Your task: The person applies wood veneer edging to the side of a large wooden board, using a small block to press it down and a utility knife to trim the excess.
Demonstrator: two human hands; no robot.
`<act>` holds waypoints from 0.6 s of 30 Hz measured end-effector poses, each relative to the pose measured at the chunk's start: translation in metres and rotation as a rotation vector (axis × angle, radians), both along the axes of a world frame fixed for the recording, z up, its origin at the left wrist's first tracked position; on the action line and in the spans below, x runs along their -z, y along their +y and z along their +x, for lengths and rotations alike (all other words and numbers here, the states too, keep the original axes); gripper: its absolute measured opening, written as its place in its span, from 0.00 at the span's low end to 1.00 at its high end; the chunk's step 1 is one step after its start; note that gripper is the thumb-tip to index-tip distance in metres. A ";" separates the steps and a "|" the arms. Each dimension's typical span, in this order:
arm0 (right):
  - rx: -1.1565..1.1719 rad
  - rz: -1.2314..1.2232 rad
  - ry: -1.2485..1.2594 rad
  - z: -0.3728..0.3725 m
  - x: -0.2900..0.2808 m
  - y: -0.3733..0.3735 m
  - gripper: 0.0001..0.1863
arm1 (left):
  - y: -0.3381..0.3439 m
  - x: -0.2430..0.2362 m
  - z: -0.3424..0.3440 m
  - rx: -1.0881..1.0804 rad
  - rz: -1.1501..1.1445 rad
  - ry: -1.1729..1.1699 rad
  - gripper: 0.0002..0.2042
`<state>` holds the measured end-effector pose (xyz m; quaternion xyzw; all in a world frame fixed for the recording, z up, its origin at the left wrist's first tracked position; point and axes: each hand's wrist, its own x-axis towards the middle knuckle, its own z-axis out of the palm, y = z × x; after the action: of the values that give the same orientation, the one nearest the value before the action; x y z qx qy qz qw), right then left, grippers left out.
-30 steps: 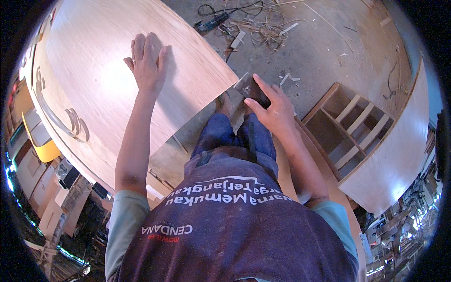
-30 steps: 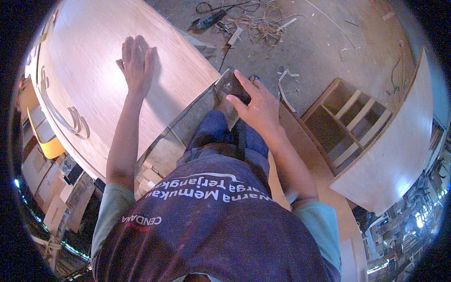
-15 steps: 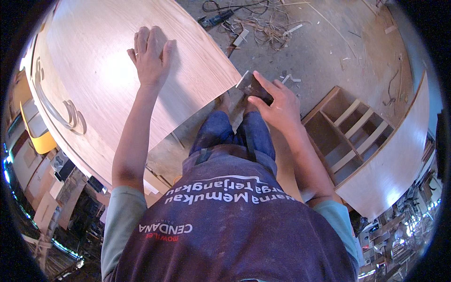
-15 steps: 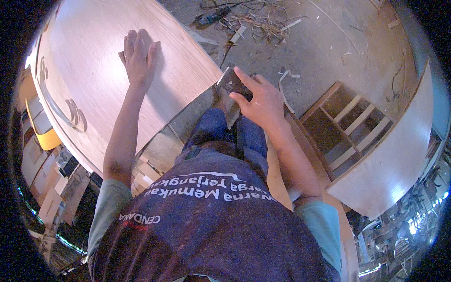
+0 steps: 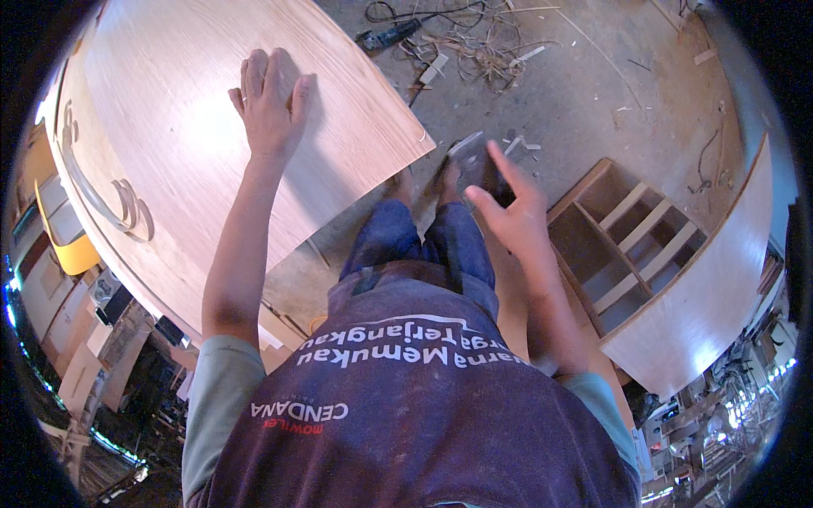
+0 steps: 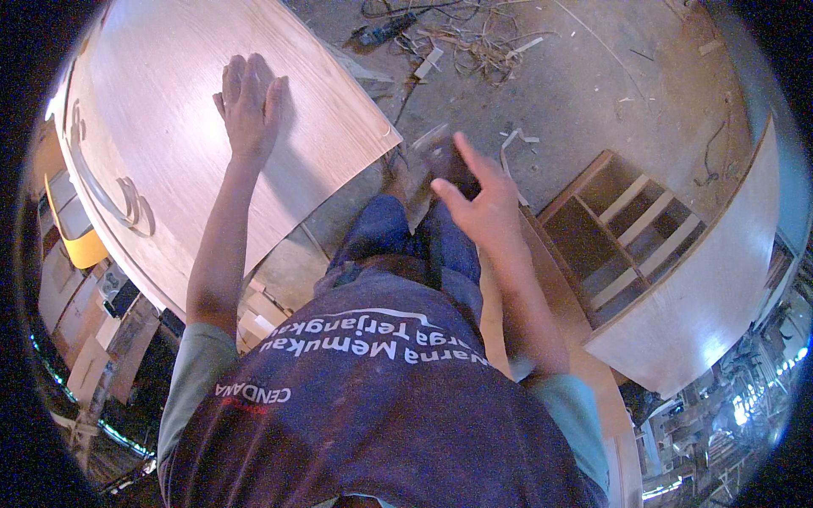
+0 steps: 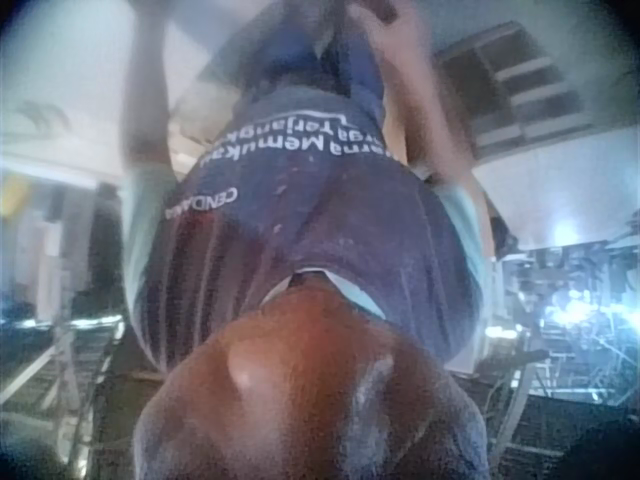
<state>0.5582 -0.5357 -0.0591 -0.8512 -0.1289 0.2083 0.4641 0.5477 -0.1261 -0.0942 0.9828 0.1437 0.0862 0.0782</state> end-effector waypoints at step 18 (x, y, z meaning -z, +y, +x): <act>-0.105 -0.050 -0.120 0.009 0.006 0.026 0.40 | -0.065 -0.033 -0.019 0.147 -0.070 -0.155 0.23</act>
<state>0.5671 -0.5102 -0.0648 -0.8657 -0.1956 0.1840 0.4225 0.5288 -0.1914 -0.0615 0.9777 0.0675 0.1508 0.1295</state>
